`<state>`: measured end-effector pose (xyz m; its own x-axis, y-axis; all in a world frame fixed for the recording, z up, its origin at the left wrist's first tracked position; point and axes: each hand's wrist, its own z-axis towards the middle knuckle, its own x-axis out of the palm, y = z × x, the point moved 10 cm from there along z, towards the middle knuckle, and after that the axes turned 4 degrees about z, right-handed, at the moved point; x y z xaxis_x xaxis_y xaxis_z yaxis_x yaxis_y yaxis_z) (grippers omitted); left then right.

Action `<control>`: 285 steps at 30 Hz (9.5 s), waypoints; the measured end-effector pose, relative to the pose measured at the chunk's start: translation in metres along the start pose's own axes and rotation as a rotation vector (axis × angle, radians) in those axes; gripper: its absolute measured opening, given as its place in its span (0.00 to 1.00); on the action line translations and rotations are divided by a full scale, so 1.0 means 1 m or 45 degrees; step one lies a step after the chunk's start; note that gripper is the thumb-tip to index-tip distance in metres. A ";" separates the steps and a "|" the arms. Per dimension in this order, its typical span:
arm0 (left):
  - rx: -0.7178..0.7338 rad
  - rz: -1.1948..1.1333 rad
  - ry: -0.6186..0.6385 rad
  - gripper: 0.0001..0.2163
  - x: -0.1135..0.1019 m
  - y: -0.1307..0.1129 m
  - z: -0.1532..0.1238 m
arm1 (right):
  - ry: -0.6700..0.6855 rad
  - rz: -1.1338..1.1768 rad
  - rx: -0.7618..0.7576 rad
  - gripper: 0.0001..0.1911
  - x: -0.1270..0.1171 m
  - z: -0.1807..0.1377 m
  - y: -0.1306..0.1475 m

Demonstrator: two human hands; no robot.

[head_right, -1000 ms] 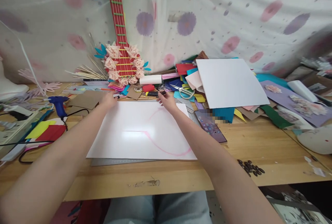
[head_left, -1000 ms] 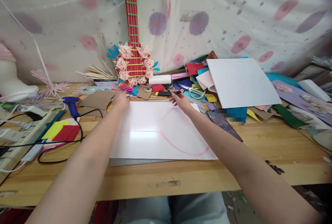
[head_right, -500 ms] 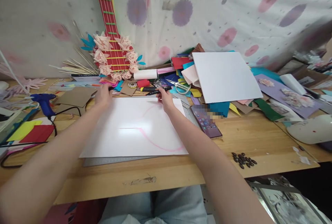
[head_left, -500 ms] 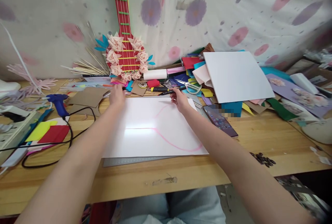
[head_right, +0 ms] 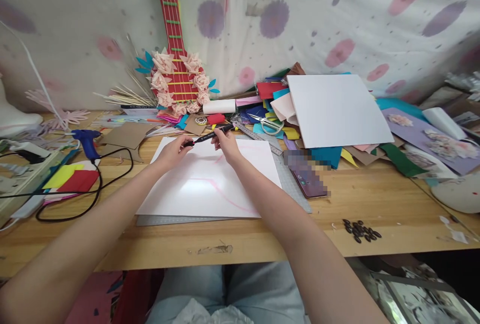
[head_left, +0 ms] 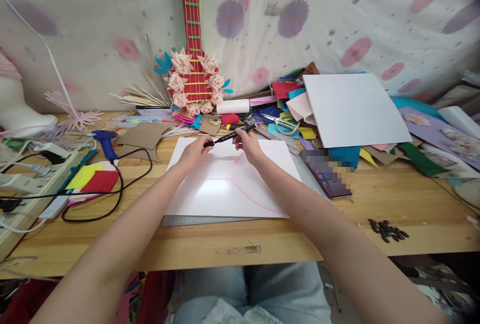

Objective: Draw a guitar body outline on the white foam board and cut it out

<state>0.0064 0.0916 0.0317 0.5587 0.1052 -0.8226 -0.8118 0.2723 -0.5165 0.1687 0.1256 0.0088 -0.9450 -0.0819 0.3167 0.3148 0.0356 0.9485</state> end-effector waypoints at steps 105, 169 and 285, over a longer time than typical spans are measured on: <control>-0.478 0.522 0.037 0.22 0.032 0.046 -0.020 | 0.350 -2.001 -0.371 0.16 -0.068 -0.002 0.021; -0.412 0.618 0.336 0.38 0.110 -0.094 -0.031 | -0.039 -0.642 0.243 0.06 -0.074 -0.010 0.009; -0.010 0.623 -0.103 0.18 0.027 -0.020 -0.091 | 0.109 -1.824 0.077 0.32 -0.048 -0.044 -0.009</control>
<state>0.0223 0.0019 -0.0012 0.1225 0.2926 -0.9483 -0.9834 0.1649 -0.0761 0.2154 0.0853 -0.0143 -0.4298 -0.1412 -0.8918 -0.8921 -0.0859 0.4435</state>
